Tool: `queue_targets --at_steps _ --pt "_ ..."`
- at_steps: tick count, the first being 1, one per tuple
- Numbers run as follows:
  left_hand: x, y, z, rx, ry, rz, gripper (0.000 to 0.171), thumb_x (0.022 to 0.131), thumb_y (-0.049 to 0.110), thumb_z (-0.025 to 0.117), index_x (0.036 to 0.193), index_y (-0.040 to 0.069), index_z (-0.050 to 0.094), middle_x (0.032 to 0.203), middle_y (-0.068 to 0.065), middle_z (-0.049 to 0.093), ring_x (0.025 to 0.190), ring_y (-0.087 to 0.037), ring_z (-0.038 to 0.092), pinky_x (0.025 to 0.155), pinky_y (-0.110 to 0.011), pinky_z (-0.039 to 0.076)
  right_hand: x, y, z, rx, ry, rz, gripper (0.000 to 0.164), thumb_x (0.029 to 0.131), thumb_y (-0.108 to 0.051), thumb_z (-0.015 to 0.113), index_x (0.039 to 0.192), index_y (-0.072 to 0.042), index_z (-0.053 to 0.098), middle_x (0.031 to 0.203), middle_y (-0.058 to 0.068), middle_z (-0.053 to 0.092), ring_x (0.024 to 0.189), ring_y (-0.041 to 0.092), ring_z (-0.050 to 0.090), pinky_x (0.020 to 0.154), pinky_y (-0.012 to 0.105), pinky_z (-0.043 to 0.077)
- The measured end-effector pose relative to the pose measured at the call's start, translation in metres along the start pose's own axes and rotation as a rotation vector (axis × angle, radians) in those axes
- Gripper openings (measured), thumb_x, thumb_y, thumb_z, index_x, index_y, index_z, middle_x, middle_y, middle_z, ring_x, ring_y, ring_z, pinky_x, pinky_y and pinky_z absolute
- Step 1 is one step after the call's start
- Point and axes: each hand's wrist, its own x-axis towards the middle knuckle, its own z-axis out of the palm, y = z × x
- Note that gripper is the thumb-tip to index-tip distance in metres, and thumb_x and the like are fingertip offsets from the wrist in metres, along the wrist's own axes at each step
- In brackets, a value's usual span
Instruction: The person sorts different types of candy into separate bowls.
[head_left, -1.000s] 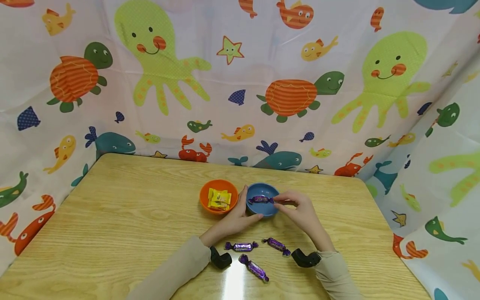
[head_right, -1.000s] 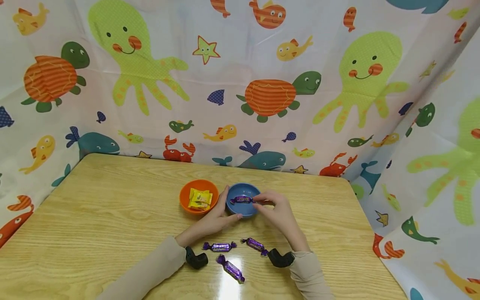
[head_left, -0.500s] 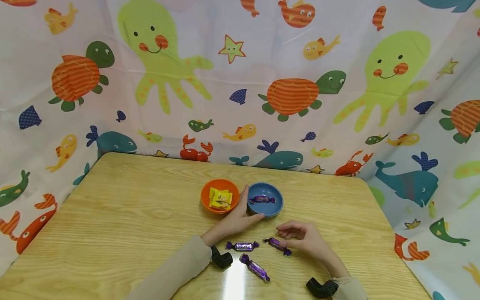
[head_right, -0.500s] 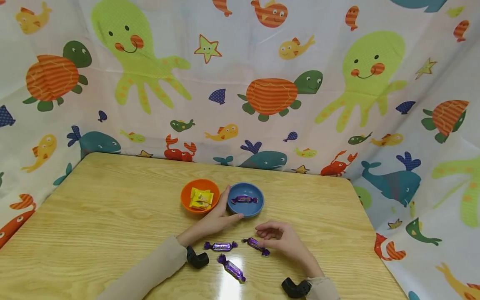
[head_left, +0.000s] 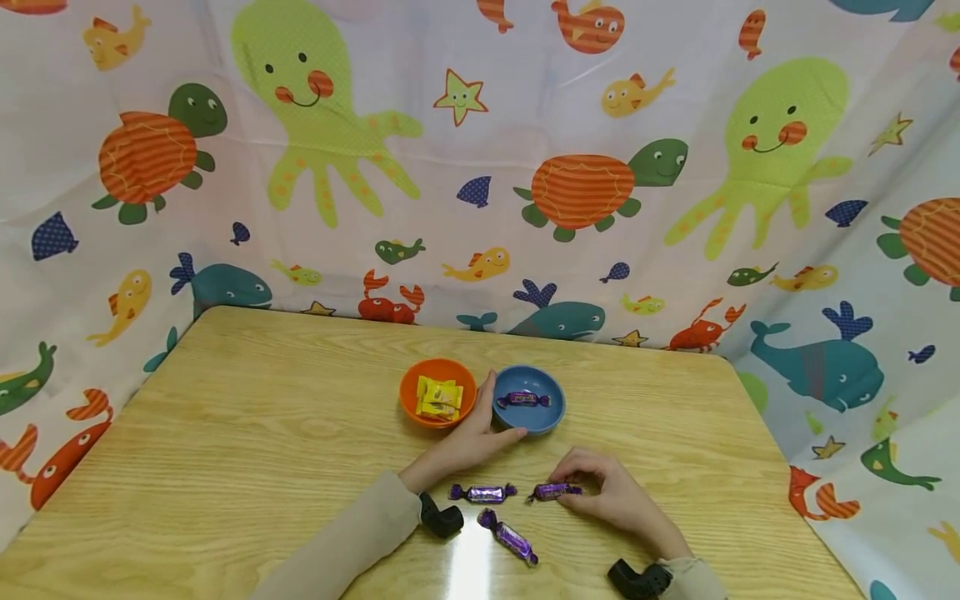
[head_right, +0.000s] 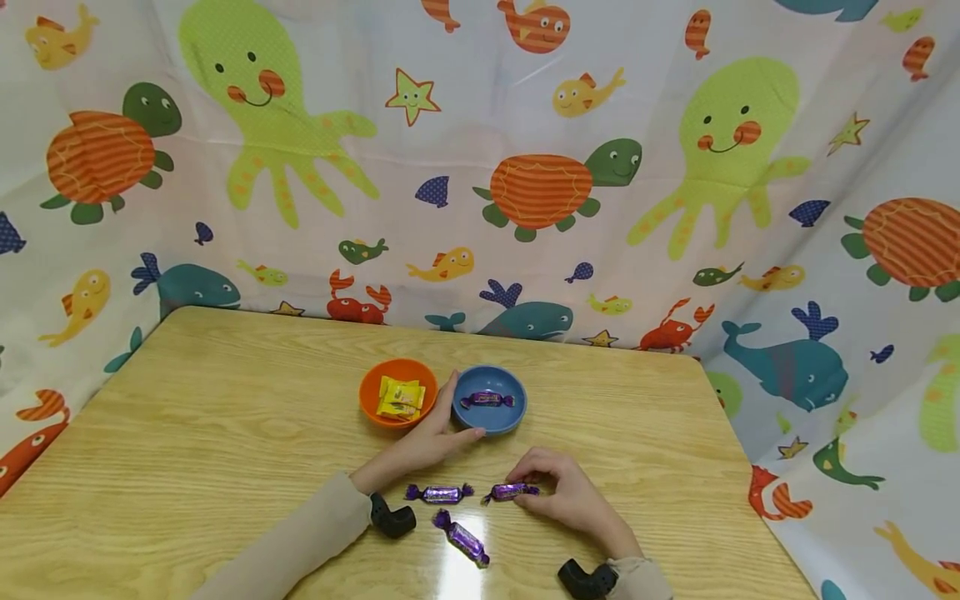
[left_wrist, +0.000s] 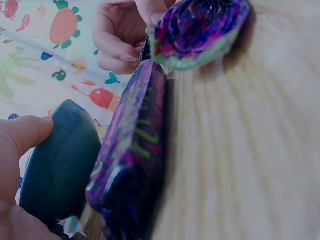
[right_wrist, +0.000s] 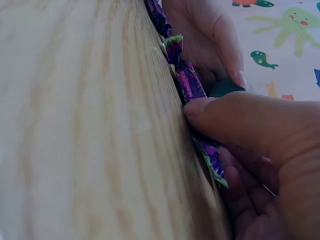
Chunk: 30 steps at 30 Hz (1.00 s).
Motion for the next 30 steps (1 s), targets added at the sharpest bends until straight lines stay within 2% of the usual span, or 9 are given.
queue_targets --at_steps 5,10,13,15,18,21,26,30 --pt "0.000 0.000 0.000 0.003 -0.003 -0.010 0.106 0.094 0.043 0.066 0.159 0.015 -0.013 0.165 -0.007 -0.013 0.150 -0.021 -0.006 0.120 -0.046 0.010 0.000 0.000 0.001 0.016 0.031 -0.050 0.021 0.086 -0.003 0.076 0.105 -0.012 0.072 0.103 0.005 0.069 0.096 0.021 0.063 0.086 0.027 0.050" --pt "0.001 0.000 0.001 0.000 -0.001 -0.009 0.106 0.094 0.043 0.067 0.159 0.016 -0.012 0.165 -0.007 -0.012 0.150 -0.022 -0.005 0.120 -0.047 0.010 -0.001 0.001 0.000 0.060 0.070 -0.057 0.024 0.086 0.001 0.075 0.106 -0.010 0.072 0.103 0.008 0.068 0.097 0.023 0.063 0.088 0.027 0.050" --pt "0.000 0.001 0.001 0.004 0.004 -0.006 0.106 0.094 0.043 0.067 0.159 0.015 -0.012 0.165 -0.008 -0.010 0.150 -0.023 -0.004 0.120 -0.047 0.011 0.000 0.002 0.001 0.121 0.109 -0.078 0.026 0.085 0.008 0.073 0.107 -0.006 0.072 0.103 0.013 0.067 0.097 0.023 0.063 0.087 0.027 0.052" --pt "0.000 0.002 0.001 0.008 0.002 -0.001 0.106 0.094 0.042 0.066 0.159 0.014 -0.012 0.165 -0.009 -0.010 0.150 -0.024 -0.004 0.120 -0.047 0.011 0.001 0.002 0.001 0.172 0.143 -0.126 0.029 0.082 0.016 0.070 0.106 0.000 0.071 0.101 0.018 0.065 0.096 0.024 0.063 0.085 0.028 0.054" --pt "0.000 0.001 0.001 0.013 -0.001 0.006 0.105 0.094 0.042 0.066 0.159 0.014 -0.012 0.165 -0.010 -0.010 0.150 -0.024 -0.004 0.120 -0.047 0.010 0.006 0.002 0.002 0.234 0.215 -0.208 0.032 0.079 0.025 0.066 0.105 0.007 0.069 0.099 0.024 0.063 0.095 0.024 0.063 0.083 0.029 0.056" --pt "0.000 0.001 0.000 0.016 -0.003 0.012 0.105 0.095 0.041 0.066 0.159 0.013 -0.012 0.165 -0.011 -0.009 0.150 -0.025 -0.003 0.119 -0.048 0.011 0.014 0.001 0.003 0.247 0.313 -0.288 0.032 0.076 0.029 0.063 0.103 0.012 0.068 0.097 0.026 0.061 0.093 0.024 0.061 0.081 0.028 0.055" --pt "0.001 0.002 0.000 0.009 0.006 0.025 0.104 0.095 0.038 0.066 0.159 0.011 -0.011 0.165 -0.012 -0.007 0.150 -0.027 -0.001 0.119 -0.050 0.012 0.033 -0.002 0.003 0.248 0.502 -0.334 0.026 0.078 0.029 0.062 0.099 0.016 0.067 0.094 0.029 0.059 0.093 0.024 0.059 0.083 0.026 0.054" --pt "0.002 0.002 0.000 0.007 0.003 0.026 0.104 0.095 0.037 0.067 0.159 0.011 -0.011 0.165 -0.011 -0.007 0.150 -0.026 -0.001 0.119 -0.049 0.012 0.051 -0.001 0.003 0.225 0.587 -0.336 0.024 0.078 0.029 0.062 0.098 0.017 0.067 0.095 0.032 0.058 0.093 0.025 0.060 0.085 0.025 0.053"
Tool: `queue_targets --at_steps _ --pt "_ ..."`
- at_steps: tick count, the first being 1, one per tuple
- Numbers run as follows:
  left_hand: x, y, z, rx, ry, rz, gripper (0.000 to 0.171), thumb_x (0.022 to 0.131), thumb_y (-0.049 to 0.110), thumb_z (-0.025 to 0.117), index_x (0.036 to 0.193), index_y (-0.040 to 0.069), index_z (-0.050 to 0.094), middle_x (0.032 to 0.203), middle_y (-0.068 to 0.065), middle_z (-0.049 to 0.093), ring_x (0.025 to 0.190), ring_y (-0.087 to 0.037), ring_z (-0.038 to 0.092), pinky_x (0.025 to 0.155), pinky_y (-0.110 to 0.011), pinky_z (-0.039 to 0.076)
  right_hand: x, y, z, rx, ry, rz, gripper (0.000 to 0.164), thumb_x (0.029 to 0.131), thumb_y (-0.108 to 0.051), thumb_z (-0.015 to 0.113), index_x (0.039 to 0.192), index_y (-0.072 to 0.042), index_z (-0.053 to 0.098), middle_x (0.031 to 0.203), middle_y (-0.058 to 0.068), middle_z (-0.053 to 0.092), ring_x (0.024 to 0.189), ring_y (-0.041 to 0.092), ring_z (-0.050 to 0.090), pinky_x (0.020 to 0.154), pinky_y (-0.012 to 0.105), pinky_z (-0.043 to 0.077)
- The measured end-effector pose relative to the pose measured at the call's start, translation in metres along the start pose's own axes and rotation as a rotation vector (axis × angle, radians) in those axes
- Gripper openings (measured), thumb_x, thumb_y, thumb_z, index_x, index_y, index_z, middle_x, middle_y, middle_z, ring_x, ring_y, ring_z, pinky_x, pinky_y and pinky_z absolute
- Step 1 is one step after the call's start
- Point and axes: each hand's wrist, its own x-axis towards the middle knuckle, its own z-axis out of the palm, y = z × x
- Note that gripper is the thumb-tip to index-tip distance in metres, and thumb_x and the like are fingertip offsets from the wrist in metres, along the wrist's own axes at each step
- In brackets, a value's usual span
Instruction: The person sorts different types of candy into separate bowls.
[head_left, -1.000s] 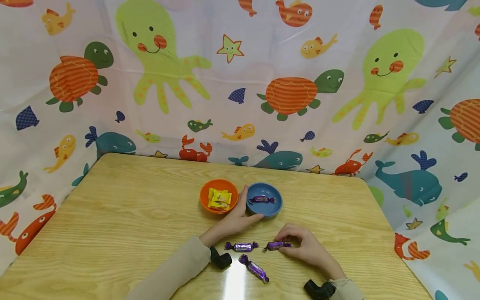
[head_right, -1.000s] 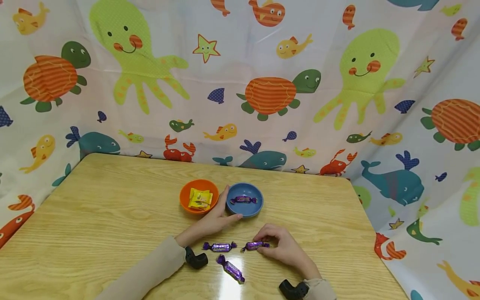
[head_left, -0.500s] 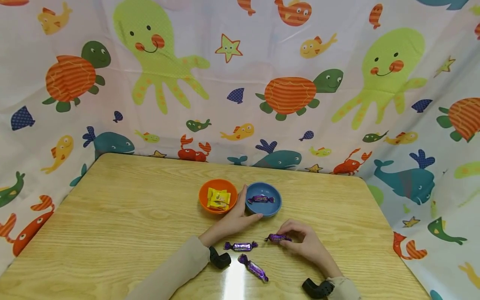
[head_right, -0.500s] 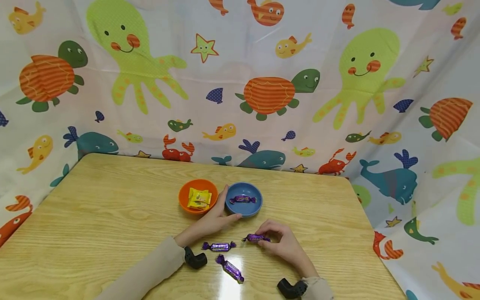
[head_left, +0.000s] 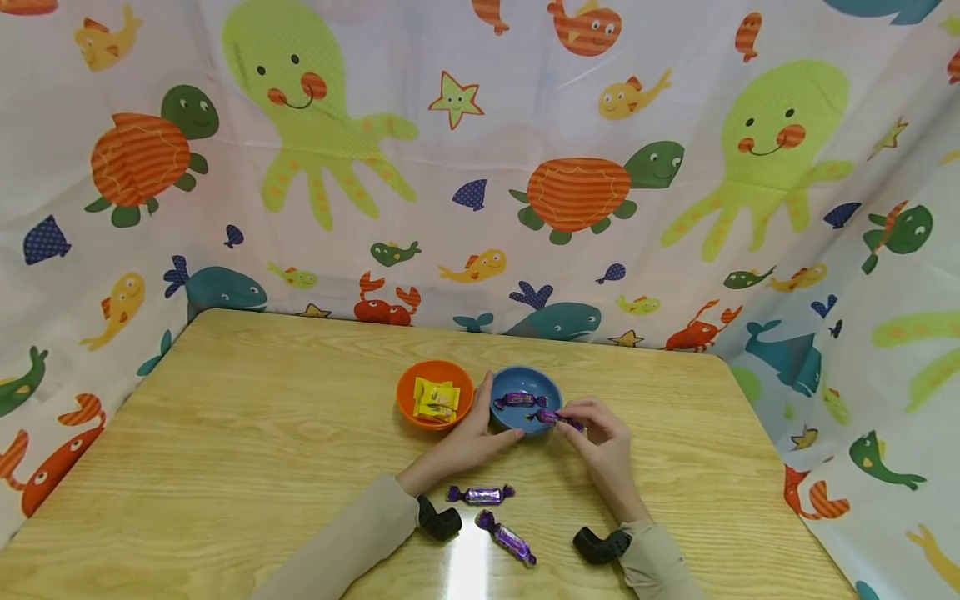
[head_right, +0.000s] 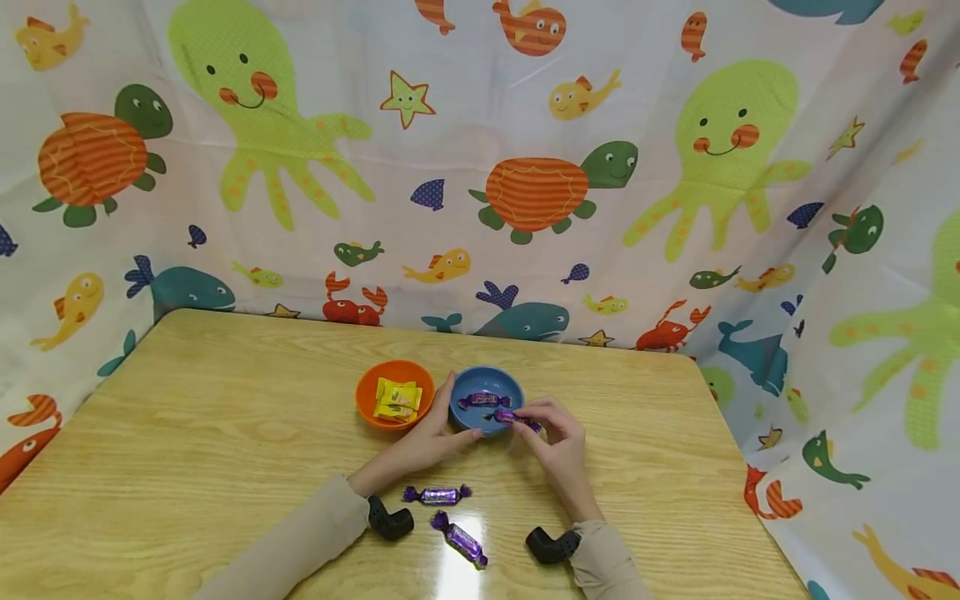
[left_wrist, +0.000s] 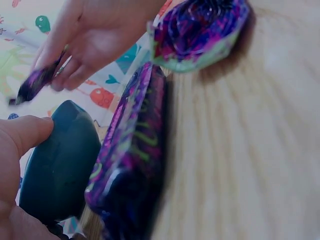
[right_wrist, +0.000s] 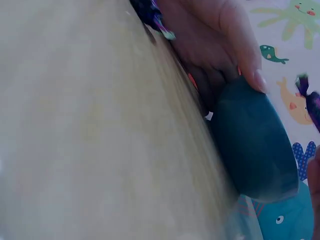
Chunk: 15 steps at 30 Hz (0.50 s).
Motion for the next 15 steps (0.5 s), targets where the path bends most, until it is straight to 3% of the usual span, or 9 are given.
queue_targets --at_steps 4,8,15 --pt "0.000 0.000 0.000 0.008 -0.001 -0.005 0.105 0.095 0.038 0.067 0.159 0.012 -0.012 0.165 -0.010 -0.008 0.150 -0.024 -0.001 0.120 -0.047 0.012 0.014 0.011 0.006 -0.115 -0.026 -0.002 0.027 0.077 0.028 0.065 0.096 0.011 0.071 0.097 0.029 0.062 0.090 0.025 0.061 0.078 0.021 0.052" --pt "-0.001 0.000 0.001 0.015 -0.006 -0.002 0.105 0.095 0.039 0.066 0.158 0.011 -0.012 0.165 -0.012 -0.008 0.150 -0.026 -0.001 0.119 -0.049 0.012 0.028 0.018 0.010 -0.336 -0.124 -0.008 0.023 0.077 0.017 0.075 0.091 -0.001 0.076 0.096 0.016 0.069 0.088 0.024 0.063 0.077 0.020 0.051" --pt "-0.002 0.002 0.000 0.000 -0.019 -0.006 0.103 0.096 0.038 0.065 0.158 0.012 -0.013 0.165 -0.012 -0.009 0.150 -0.028 -0.001 0.119 -0.052 0.014 0.047 0.018 0.016 -0.653 -0.349 0.029 0.012 0.077 0.002 0.083 0.085 -0.004 0.077 0.092 0.004 0.071 0.089 0.022 0.067 0.081 0.036 0.056"
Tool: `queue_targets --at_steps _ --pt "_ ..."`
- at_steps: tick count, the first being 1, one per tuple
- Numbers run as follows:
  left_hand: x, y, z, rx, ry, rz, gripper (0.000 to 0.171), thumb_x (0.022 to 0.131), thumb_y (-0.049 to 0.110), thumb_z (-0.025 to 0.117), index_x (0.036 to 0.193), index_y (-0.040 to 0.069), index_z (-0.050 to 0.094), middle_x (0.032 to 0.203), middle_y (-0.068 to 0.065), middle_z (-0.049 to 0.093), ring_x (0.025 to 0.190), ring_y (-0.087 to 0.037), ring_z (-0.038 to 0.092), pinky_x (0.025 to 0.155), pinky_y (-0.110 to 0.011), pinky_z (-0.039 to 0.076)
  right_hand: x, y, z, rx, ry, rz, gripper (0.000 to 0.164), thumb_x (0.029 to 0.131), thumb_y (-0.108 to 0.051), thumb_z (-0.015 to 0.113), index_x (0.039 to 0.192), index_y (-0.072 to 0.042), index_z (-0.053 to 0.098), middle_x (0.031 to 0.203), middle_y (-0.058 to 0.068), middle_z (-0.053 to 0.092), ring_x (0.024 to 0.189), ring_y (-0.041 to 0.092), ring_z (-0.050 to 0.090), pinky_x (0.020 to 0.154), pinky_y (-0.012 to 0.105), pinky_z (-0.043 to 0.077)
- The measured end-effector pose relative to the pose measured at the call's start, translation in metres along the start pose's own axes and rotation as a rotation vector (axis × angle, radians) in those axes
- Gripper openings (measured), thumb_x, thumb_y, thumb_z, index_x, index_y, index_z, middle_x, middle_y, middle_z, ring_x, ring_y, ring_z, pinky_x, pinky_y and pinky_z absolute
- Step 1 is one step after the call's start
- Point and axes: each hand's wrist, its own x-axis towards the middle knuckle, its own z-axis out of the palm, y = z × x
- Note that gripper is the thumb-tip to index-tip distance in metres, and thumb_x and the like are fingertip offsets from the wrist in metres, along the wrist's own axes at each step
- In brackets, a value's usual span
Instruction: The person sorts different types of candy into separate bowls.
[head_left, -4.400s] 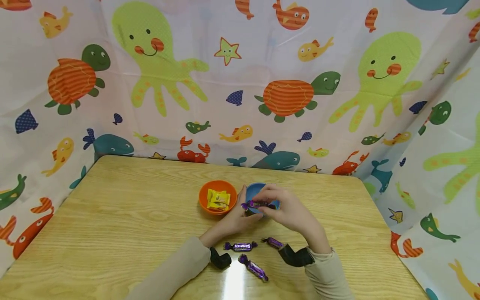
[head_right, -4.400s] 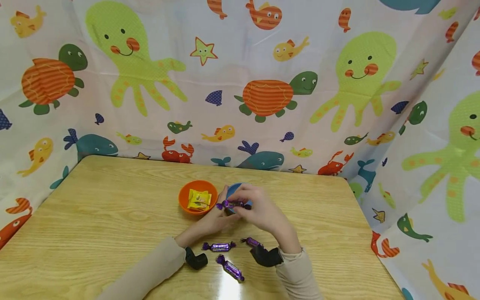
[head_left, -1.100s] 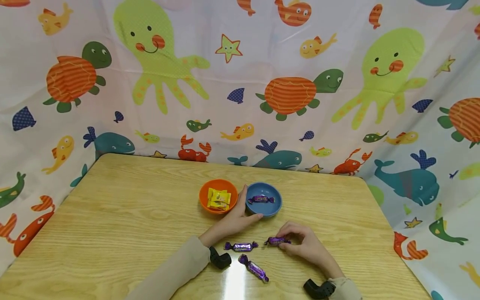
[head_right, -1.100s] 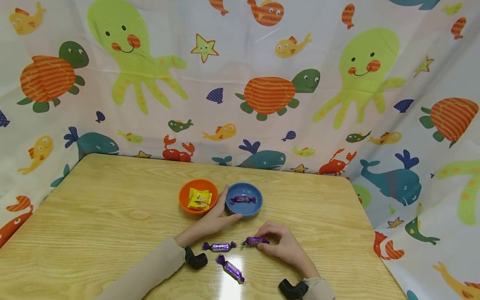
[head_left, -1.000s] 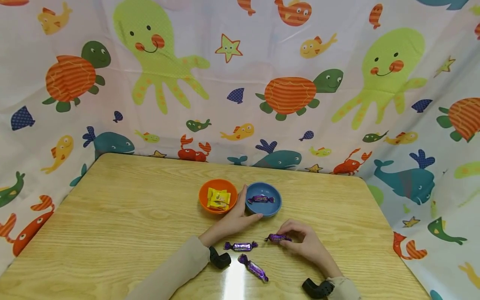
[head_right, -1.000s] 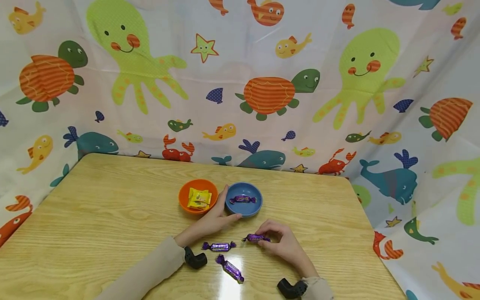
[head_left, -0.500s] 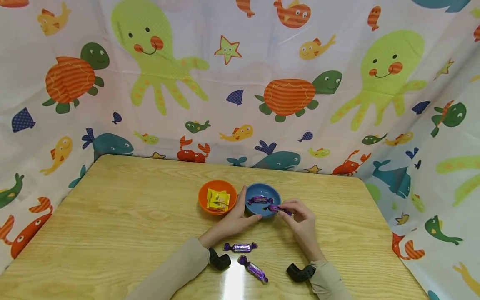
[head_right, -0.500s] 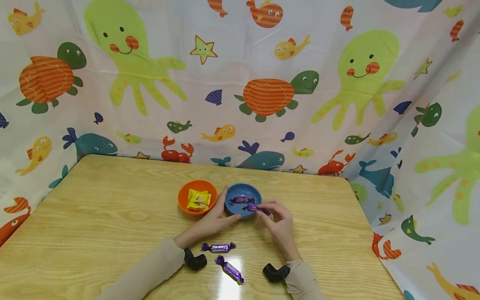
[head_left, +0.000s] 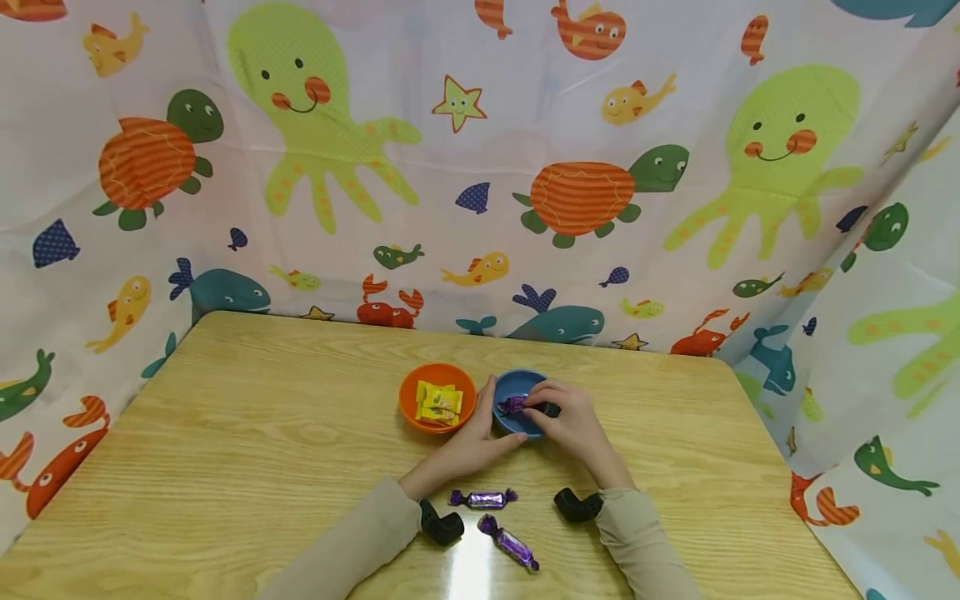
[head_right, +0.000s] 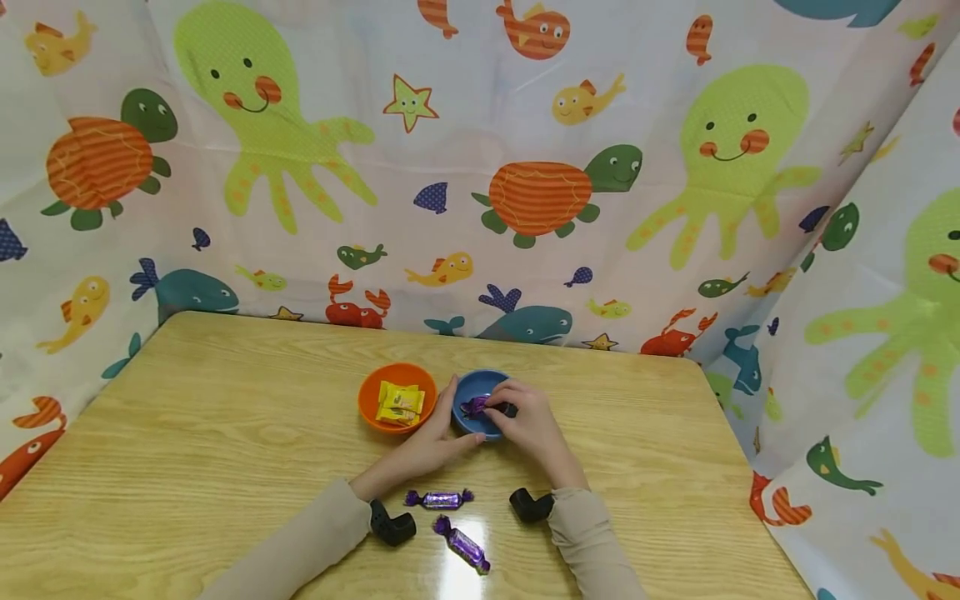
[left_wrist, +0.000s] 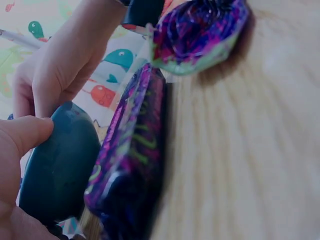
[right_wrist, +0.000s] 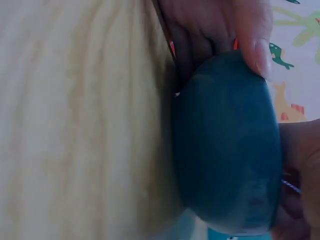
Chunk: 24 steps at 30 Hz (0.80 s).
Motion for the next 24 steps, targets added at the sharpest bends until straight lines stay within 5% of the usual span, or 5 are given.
queue_targets --at_steps 10,24 --pt "-0.001 0.000 -0.001 0.005 0.002 0.006 0.102 0.096 0.036 0.065 0.158 0.011 -0.012 0.165 -0.010 -0.008 0.151 -0.026 0.000 0.119 -0.049 0.014 0.013 -0.014 -0.002 -0.265 -0.234 0.083 0.012 0.076 0.001 0.083 0.080 -0.008 0.076 0.084 0.002 0.070 0.082 0.020 0.067 0.078 0.039 0.057" --pt "-0.002 -0.001 -0.001 -0.014 -0.004 0.023 0.100 0.097 0.034 0.064 0.158 0.012 -0.013 0.165 -0.011 -0.008 0.150 -0.026 0.000 0.119 -0.048 0.015 0.014 -0.018 -0.001 -0.268 -0.298 0.163 0.010 0.078 0.000 0.083 0.082 -0.007 0.076 0.086 0.002 0.068 0.084 0.021 0.067 0.079 0.039 0.056"
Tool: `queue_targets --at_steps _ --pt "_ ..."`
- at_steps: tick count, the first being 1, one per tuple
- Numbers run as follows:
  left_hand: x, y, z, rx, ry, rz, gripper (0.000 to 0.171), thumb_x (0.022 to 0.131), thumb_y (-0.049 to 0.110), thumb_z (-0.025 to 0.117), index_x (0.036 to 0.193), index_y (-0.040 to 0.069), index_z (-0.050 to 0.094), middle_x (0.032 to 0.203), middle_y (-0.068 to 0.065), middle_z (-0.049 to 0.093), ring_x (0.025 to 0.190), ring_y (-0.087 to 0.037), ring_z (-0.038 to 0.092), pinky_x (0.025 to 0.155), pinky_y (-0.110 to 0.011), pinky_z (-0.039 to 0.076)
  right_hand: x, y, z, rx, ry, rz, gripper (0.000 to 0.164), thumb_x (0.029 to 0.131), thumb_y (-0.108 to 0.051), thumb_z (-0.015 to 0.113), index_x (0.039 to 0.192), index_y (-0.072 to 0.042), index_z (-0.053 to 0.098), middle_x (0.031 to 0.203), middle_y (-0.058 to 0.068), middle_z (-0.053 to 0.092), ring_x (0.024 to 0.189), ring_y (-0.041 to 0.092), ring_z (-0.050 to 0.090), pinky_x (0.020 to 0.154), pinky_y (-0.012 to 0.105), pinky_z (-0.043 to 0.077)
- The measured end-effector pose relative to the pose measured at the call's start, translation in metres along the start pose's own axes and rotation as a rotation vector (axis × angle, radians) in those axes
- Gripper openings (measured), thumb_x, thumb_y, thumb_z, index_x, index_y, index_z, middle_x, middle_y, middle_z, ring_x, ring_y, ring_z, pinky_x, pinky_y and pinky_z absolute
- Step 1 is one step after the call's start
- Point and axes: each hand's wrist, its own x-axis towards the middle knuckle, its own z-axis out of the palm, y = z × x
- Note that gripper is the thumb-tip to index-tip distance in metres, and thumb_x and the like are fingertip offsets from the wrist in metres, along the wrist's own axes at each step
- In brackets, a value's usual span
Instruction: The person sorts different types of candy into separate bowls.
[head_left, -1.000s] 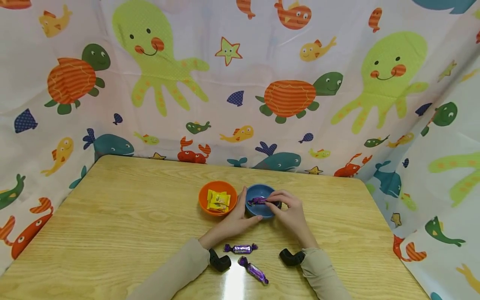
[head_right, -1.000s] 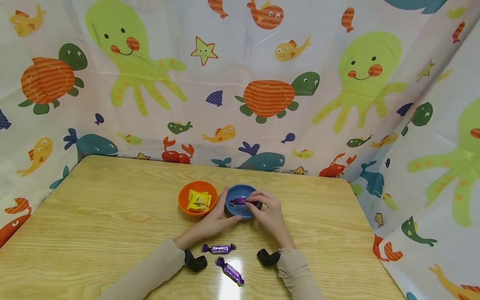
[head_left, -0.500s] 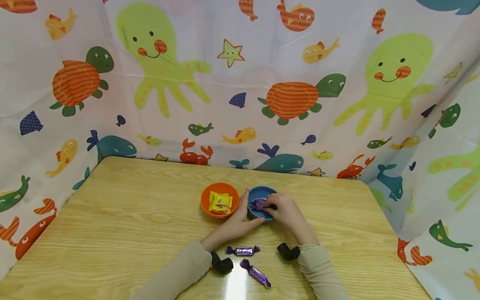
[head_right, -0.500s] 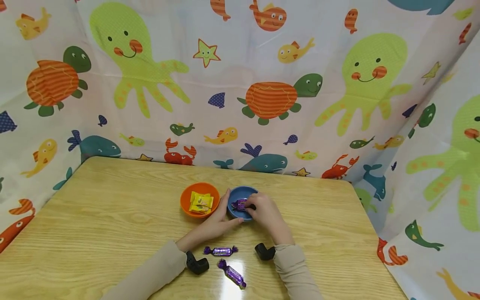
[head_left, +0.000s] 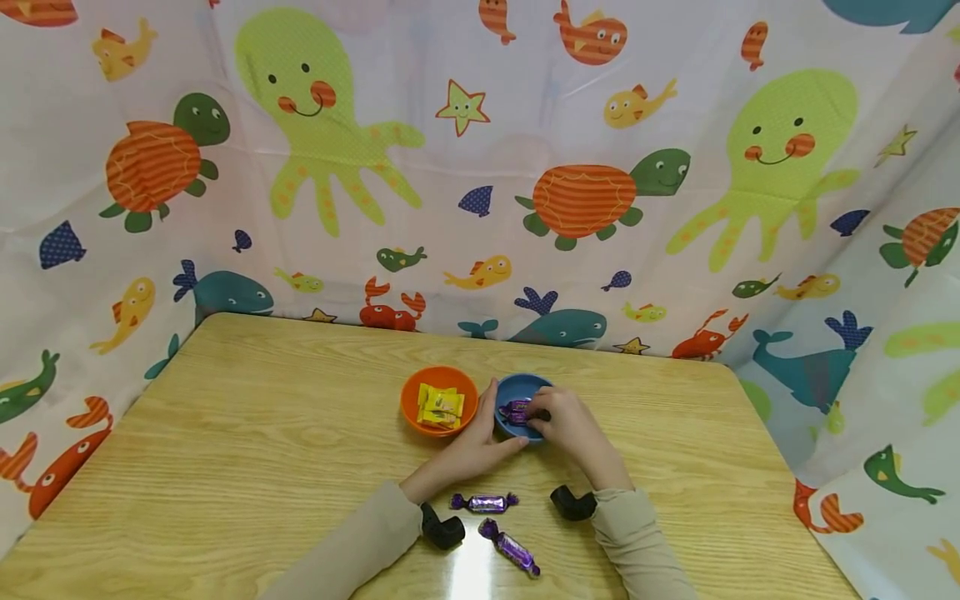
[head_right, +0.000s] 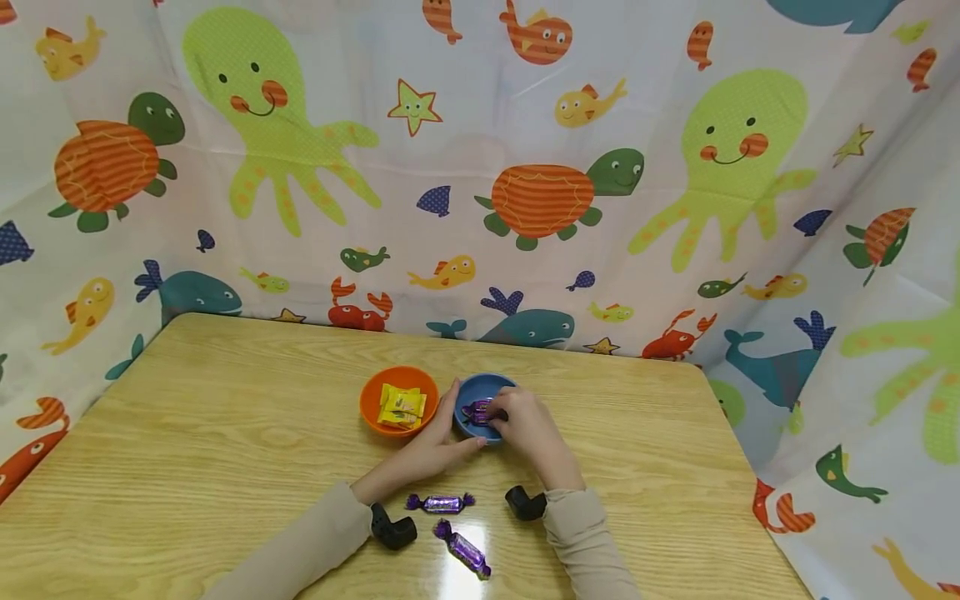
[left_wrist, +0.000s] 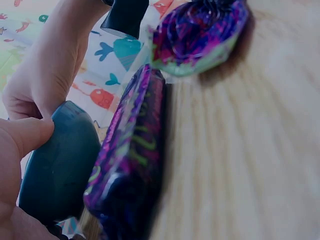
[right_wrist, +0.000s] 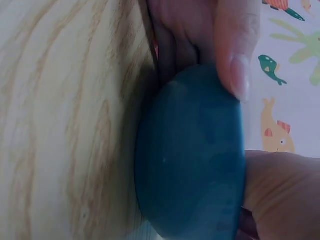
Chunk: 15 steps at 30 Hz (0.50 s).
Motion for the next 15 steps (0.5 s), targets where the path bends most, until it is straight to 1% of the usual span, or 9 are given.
queue_targets --at_steps 4,6,9,11,15 --pt "0.001 -0.001 0.000 0.013 0.002 0.014 0.102 0.097 0.036 0.064 0.158 0.010 -0.013 0.165 -0.012 -0.008 0.150 -0.026 0.000 0.119 -0.048 0.014 -0.002 -0.002 -0.001 0.036 0.055 -0.023 0.010 0.079 0.000 0.081 0.087 -0.005 0.076 0.087 0.003 0.068 0.084 0.021 0.067 0.078 0.039 0.056" --pt "0.002 -0.002 0.000 0.024 0.000 0.018 0.103 0.096 0.038 0.064 0.158 0.010 -0.013 0.165 -0.012 -0.008 0.150 -0.026 0.000 0.119 -0.048 0.014 -0.003 -0.005 -0.003 0.088 0.098 -0.030 0.009 0.081 -0.001 0.080 0.089 -0.005 0.077 0.087 0.003 0.069 0.084 0.020 0.066 0.077 0.037 0.056" --pt "0.001 -0.002 -0.001 0.038 -0.004 0.021 0.104 0.096 0.042 0.064 0.158 0.010 -0.014 0.164 -0.013 -0.009 0.150 -0.026 -0.001 0.119 -0.048 0.015 -0.006 -0.009 -0.004 0.196 0.167 -0.050 0.010 0.083 -0.002 0.079 0.092 -0.004 0.077 0.088 0.002 0.071 0.081 0.016 0.066 0.073 0.034 0.057" --pt "0.001 -0.002 -0.001 0.037 -0.007 0.020 0.105 0.096 0.044 0.064 0.158 0.010 -0.014 0.164 -0.013 -0.010 0.150 -0.026 -0.001 0.119 -0.048 0.014 -0.008 -0.012 -0.004 0.265 0.221 -0.092 0.010 0.083 -0.004 0.080 0.093 -0.003 0.077 0.087 0.002 0.071 0.079 0.014 0.066 0.070 0.032 0.057" --pt "0.000 -0.003 -0.001 0.032 -0.005 0.032 0.107 0.095 0.049 0.063 0.158 0.010 -0.014 0.164 -0.014 -0.010 0.150 -0.027 -0.002 0.119 -0.050 0.014 -0.014 -0.019 -0.002 0.371 0.353 -0.234 0.012 0.080 -0.001 0.081 0.091 -0.004 0.077 0.086 0.003 0.073 0.076 0.014 0.067 0.067 0.030 0.057"
